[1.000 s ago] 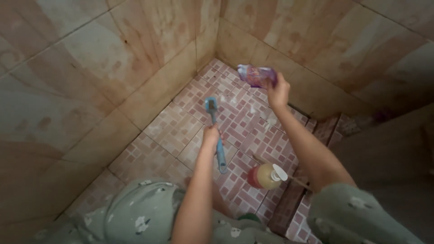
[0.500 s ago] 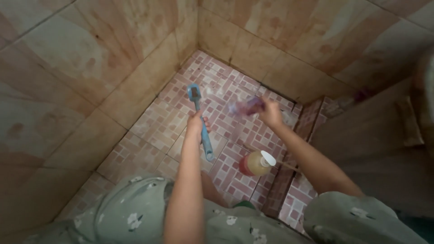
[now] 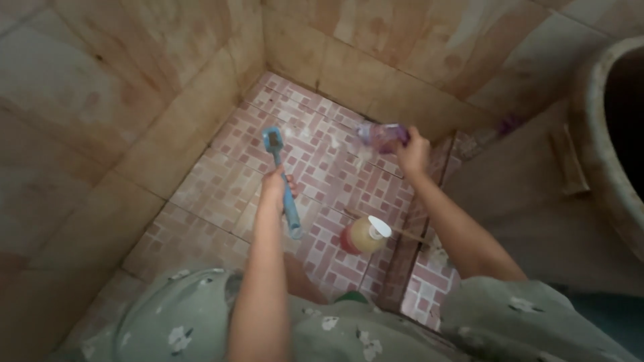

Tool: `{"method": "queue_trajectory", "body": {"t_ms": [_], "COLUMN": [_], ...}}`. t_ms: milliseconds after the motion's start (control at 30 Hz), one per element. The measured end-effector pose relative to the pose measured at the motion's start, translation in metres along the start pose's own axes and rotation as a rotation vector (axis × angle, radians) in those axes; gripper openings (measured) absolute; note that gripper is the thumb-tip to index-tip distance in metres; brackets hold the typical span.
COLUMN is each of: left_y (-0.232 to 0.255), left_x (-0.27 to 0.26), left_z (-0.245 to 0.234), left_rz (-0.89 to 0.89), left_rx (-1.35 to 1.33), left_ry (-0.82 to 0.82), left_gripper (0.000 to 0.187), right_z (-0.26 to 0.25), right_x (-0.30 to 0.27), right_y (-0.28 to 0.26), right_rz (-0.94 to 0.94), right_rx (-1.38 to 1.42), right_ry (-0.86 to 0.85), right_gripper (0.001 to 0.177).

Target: Scrubbing the bathroom floor using a brush and cleaning solution.

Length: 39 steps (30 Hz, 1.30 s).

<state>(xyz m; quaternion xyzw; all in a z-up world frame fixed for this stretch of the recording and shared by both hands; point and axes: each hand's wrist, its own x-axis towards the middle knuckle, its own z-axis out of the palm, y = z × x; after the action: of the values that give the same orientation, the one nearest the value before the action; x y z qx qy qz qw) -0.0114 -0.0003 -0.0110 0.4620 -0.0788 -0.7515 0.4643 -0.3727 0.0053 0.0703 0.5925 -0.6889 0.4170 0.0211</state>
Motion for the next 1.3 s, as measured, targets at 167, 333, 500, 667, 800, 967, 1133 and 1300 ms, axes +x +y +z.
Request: {"method": "queue_trajectory", "body": {"t_ms": [167,333,500,667,800,967,1133,1300], "left_y": [0.000,-0.014,-0.023,-0.014,-0.010,-0.008,-0.009,-0.013], "left_x": [-0.005,0.003,0.010,-0.001,-0.006,-0.012,-0.012,-0.002], "left_z": [-0.003,-0.001,0.003,0.011,0.009,0.011,0.011,0.012], "left_rz": [-0.004,-0.009,-0.088,-0.066,-0.067,-0.031,-0.047,-0.046], "left_rx": [0.017,0.045,0.046,0.058,0.050,0.099,0.059,0.066], "left_ry": [-0.008,0.000,-0.056,-0.035,-0.016,-0.020,-0.048,-0.065], "left_gripper": [0.024,0.022,0.029,0.023,0.026,0.028,0.029,0.030], "right_z": [-0.003,-0.011,-0.017,0.014,0.017,0.034,0.056,0.081], "right_x": [0.006,0.013,0.034,0.057,0.062,0.062,0.057,0.029], "right_y": [0.013,0.019,-0.016,0.005,-0.015,-0.008,0.014,0.078], "right_rz": [0.093,0.170,0.213,0.205,0.271,0.283,0.701,1.134], "right_rx": [-0.039,0.020,-0.131,-0.033,0.045,0.147,0.782,1.743], "right_ry": [0.046,0.050,0.210,0.212,0.156,0.168,0.176,-0.107], "right_gripper": [0.021,0.026,0.045,0.034,0.029,0.027,0.027,0.035]}}
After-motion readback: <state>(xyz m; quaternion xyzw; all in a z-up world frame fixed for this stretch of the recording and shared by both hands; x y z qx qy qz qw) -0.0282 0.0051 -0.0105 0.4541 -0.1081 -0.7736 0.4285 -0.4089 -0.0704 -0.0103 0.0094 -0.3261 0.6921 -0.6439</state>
